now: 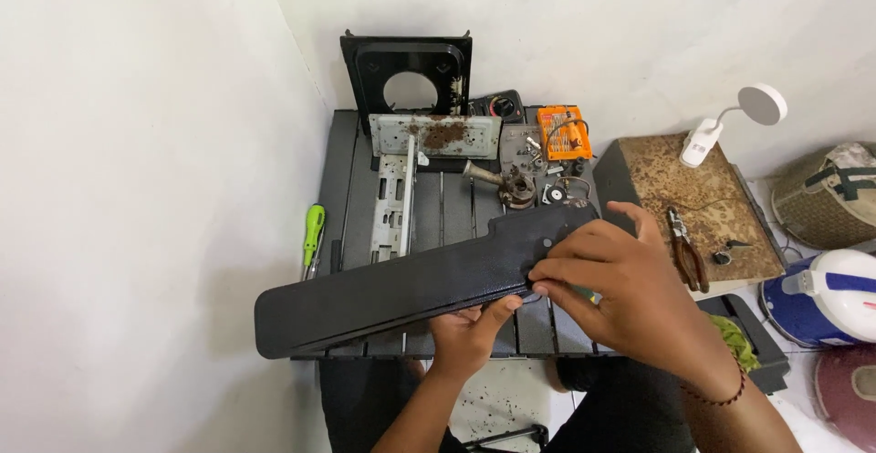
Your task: The person assembles a black plastic frame and a white metal component on a workbench. They use a screwdriver to tighten screws on the frame, then position the metal part inside the frame and secure it with additional screws.
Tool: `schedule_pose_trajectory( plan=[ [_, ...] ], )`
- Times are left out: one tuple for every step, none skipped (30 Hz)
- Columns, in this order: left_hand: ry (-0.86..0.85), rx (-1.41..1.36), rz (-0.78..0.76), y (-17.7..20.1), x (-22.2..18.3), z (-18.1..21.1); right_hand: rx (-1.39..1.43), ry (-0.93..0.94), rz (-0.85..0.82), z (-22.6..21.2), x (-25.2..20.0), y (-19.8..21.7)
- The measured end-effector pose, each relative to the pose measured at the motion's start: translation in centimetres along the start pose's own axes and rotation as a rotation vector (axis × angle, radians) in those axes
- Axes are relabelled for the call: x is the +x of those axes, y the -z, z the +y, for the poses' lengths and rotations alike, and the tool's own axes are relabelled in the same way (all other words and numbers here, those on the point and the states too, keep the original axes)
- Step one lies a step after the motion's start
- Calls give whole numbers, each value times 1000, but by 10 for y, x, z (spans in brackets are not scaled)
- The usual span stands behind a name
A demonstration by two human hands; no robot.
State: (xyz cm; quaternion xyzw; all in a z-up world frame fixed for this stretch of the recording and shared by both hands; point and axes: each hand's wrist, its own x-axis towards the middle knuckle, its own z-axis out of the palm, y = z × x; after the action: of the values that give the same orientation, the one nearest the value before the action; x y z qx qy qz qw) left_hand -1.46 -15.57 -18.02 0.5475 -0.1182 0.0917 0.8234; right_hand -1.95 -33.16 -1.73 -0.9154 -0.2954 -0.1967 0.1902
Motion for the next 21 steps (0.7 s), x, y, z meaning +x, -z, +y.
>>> schedule_pose_trajectory(
  plan=[
    [-4, 0, -2, 0, 0, 0, -2, 2, 3, 1, 0, 1],
    [2, -8, 0, 0, 0, -1, 16, 10, 8, 1, 0, 1],
    [8, -15, 2, 0, 0, -1, 33, 19, 13, 2, 0, 1],
    [5, -15, 0, 1, 1, -2, 32, 20, 16, 1, 1, 1],
    [-20, 2, -11, 1, 1, -2, 34, 0, 2, 1, 2, 2],
    [-46, 18, -23, 1, 1, -2, 35, -20, -11, 0, 2, 2],
    [-45, 19, -24, 1, 0, -3, 36, -21, -11, 0, 2, 2],
    [-24, 16, -11, 1, -1, -3, 38, -30, -8, -1, 2, 2],
    [-4, 14, 2, 1, -2, -3, 41, -38, -5, -1, 2, 2],
    [-4, 15, 1, 1, 0, 0, 42, -39, -4, 0, 2, 1],
    [-47, 4, -21, 0, 1, 2, 39, -20, -3, 2, 2, 1],
    [-90, -8, -44, 0, 3, 5, 36, -2, -3, 3, 2, 0],
    [-90, -8, -44, 0, 2, 4, 36, -3, -2, 3, 2, 0],
    [-74, -5, -46, 1, 1, 2, 45, -12, -17, 3, 2, 0],
    [-57, -2, -48, 2, 0, 1, 54, -20, -32, 3, 3, 0],
    [-57, -2, -48, 3, -1, -3, 54, -20, -32, 4, 3, 1],
    [-42, 3, -35, 4, -2, -7, 44, -13, -56, 4, 3, 1],
    [-27, 9, -22, 6, -2, -11, 35, -7, -80, 5, 4, 1],
    [-26, 9, -23, 4, -2, -7, 35, -8, -80, 4, 5, 2],
    [-28, 7, -25, 3, -1, -2, 23, -12, -95, 4, 5, 2],
    [-31, 5, -26, 1, 0, 2, 10, -15, -110, 3, 7, 3]
  ],
)
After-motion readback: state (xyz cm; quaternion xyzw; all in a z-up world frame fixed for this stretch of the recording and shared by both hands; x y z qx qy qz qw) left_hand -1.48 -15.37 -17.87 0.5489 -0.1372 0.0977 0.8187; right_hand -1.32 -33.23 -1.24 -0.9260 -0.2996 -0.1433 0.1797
